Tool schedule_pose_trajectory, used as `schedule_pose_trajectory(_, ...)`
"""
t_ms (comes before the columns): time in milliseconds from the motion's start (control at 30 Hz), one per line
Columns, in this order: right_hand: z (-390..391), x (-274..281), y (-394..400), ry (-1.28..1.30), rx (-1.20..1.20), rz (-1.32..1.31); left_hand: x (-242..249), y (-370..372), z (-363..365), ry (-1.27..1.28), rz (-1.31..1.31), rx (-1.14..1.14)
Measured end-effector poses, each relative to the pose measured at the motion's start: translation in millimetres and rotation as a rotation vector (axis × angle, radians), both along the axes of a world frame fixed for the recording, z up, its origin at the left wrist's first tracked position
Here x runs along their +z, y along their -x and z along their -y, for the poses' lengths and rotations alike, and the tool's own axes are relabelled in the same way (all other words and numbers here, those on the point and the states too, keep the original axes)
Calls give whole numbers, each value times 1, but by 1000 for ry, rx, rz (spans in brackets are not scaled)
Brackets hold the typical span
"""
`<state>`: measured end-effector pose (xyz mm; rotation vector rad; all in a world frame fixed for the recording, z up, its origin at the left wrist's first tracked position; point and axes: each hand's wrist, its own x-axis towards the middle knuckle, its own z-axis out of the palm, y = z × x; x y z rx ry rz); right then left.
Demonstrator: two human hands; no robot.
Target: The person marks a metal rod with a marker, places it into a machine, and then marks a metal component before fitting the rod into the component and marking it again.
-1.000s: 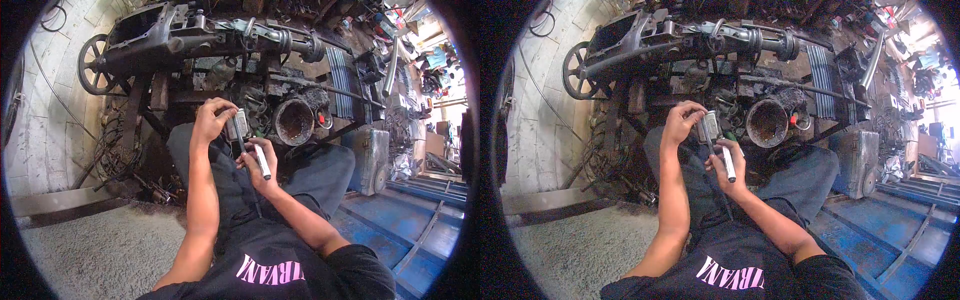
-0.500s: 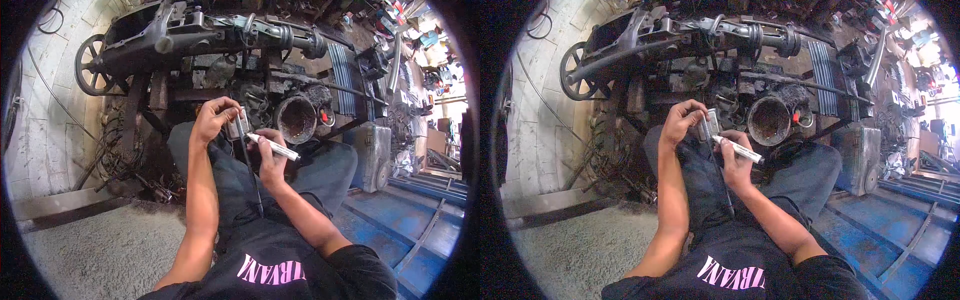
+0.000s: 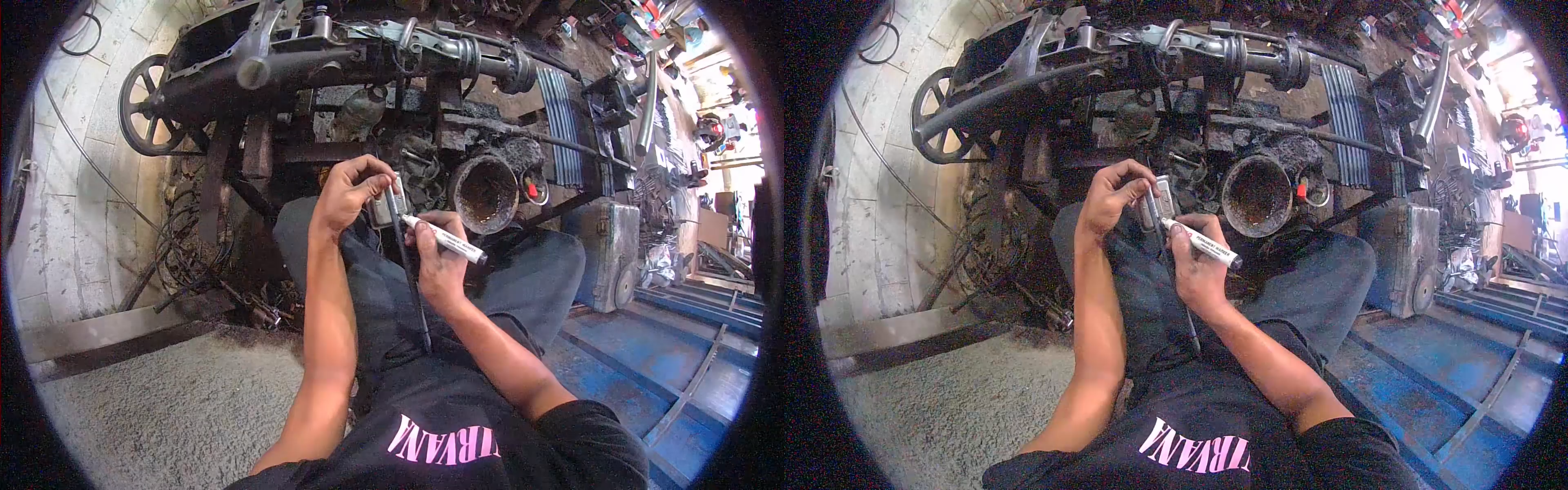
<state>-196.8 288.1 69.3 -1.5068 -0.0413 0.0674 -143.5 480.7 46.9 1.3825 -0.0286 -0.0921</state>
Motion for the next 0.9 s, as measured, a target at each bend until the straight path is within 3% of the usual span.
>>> schedule_pose_trajectory(267,1,8,0,130,65,-2,0,0,1,-45,2,16)
schedule_pose_trajectory(467,1,-3,1,-26,-30,-12,-1,0,1,-38,14,29)
schedule_pose_trajectory(900,2,-10,0,55,16,45,-9,-2,-1,-61,17,32)
